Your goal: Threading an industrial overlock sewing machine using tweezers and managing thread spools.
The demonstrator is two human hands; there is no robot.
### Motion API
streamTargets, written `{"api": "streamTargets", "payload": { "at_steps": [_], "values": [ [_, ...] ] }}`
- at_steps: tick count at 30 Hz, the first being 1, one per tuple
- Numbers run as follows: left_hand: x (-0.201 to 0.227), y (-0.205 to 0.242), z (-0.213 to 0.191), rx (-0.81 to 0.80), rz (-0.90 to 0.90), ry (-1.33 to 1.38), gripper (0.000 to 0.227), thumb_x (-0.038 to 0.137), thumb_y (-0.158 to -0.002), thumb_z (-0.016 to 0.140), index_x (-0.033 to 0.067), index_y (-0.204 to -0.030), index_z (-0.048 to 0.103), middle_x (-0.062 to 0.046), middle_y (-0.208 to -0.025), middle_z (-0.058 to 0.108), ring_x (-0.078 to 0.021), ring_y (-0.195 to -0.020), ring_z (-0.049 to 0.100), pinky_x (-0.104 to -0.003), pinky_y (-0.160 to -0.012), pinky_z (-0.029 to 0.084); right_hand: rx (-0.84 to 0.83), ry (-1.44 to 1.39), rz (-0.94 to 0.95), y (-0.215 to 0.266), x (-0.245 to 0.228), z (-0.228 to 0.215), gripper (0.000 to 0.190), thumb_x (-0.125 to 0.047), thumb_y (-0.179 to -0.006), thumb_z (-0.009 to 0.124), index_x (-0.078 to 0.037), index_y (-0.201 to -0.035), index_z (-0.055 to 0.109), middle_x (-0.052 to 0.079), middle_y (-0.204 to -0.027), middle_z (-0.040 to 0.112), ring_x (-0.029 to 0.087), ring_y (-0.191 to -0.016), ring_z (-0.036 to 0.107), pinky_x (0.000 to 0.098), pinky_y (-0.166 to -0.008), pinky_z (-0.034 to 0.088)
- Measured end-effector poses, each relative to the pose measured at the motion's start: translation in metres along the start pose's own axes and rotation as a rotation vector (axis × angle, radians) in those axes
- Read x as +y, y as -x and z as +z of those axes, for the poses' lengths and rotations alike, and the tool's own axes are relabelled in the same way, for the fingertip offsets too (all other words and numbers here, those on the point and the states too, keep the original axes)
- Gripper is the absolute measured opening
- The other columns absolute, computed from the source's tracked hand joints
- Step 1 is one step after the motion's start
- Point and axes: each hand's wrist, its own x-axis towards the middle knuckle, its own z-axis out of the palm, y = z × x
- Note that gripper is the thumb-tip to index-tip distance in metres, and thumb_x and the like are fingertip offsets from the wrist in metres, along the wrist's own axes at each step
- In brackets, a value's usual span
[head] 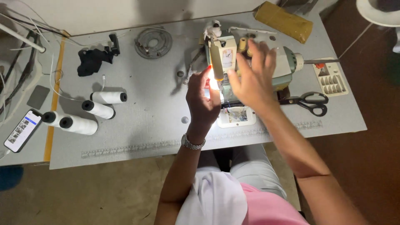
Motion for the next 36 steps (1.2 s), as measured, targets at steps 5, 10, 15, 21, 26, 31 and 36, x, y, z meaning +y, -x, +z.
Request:
{"api": "streamTargets", "payload": {
  "at_steps": [5, 10, 15, 21, 26, 31, 36],
  "values": [
    [0.0, -0.014, -0.006, 0.027, 0.131, -0.196, 0.037, 0.001, -0.085, 0.064, 0.0042, -0.121, 0.067, -0.009, -0.091, 0.062, -0.0291, -0.084, 0.063, -0.041, -0.077, 0.056, 0.217, -0.182, -0.009, 0.026, -0.02, 0.053, 0.048, -0.017, -0.101, 0.065, 0.002, -0.145, 0.055, 0.023, -0.155, 0.039, 0.044, -0.147, 0.027, 0.0619, -0.121, 0.013],
    [-0.01, -0.02, -0.009, -0.045, 0.206, -0.541, 0.032, 0.014, -0.082, 0.073, 0.0121, -0.114, 0.071, -0.004, -0.091, 0.06, -0.0284, -0.088, 0.063, -0.041, -0.068, 0.057, 0.226, -0.222, -0.041, 0.047, -0.034, 0.079, 0.062, -0.023, -0.1, 0.067, 0.002, -0.153, 0.047, 0.021, -0.157, 0.041, 0.042, -0.149, 0.03, 0.0531, -0.125, 0.017],
    [-0.037, 0.004, -0.006, -0.136, 0.155, -0.243, 0.032, 0.006, -0.097, 0.058, 0.003, -0.127, 0.066, -0.015, -0.096, 0.064, -0.0361, -0.09, 0.066, -0.044, -0.075, 0.06, -0.033, -0.205, -0.151, 0.069, -0.059, 0.08, 0.08, -0.019, -0.079, 0.076, 0.005, -0.15, 0.046, 0.029, -0.159, 0.033, 0.05, -0.151, 0.022, 0.0589, -0.126, 0.018],
    [-0.073, 0.028, 0.001, 0.043, 0.205, -0.335, 0.023, 0.003, -0.093, 0.069, 0.008, -0.116, 0.074, -0.005, -0.091, 0.064, -0.0254, -0.084, 0.068, -0.033, -0.08, 0.057, -0.084, -0.29, -0.304, 0.115, -0.052, 0.057, 0.042, -0.032, -0.092, 0.07, -0.019, -0.131, 0.064, 0.013, -0.146, 0.051, 0.053, -0.142, 0.037, 0.0628, -0.118, 0.027],
    [-0.067, 0.037, 0.014, 0.12, 0.205, -0.472, 0.017, 0.005, -0.094, 0.071, 0.0097, -0.109, 0.075, -0.003, -0.085, 0.063, -0.0223, -0.078, 0.067, -0.033, -0.077, 0.056, 0.033, -0.507, -0.135, 0.125, -0.024, 0.025, 0.028, -0.017, -0.088, 0.074, -0.016, -0.116, 0.076, 0.002, -0.103, 0.067, 0.026, -0.094, 0.059, 0.0389, -0.086, 0.05],
    [-0.064, 0.046, 0.047, 0.11, 0.145, -0.473, 0.006, 0.007, -0.094, 0.072, 0.0069, -0.099, 0.074, -0.003, -0.067, 0.059, -0.0287, -0.06, 0.064, -0.035, -0.06, 0.054, 0.051, -0.582, 0.046, 0.115, -0.011, -0.009, 0.021, -0.012, -0.093, 0.072, -0.013, -0.113, 0.078, -0.002, -0.087, 0.067, 0.016, -0.075, 0.06, 0.031, -0.07, 0.054],
    [-0.078, 0.043, 0.073, 0.118, -0.183, -0.696, 0.007, 0.026, -0.092, 0.069, 0.021, -0.094, 0.074, 0.001, -0.064, 0.068, -0.0262, -0.062, 0.073, -0.044, -0.056, 0.059, -0.045, -0.679, 0.134, 0.128, -0.001, -0.025, 0.014, -0.014, -0.096, 0.07, -0.011, -0.106, 0.079, 0.006, -0.077, 0.065, 0.021, -0.074, 0.064, 0.0328, -0.07, 0.056]
  ]
}}
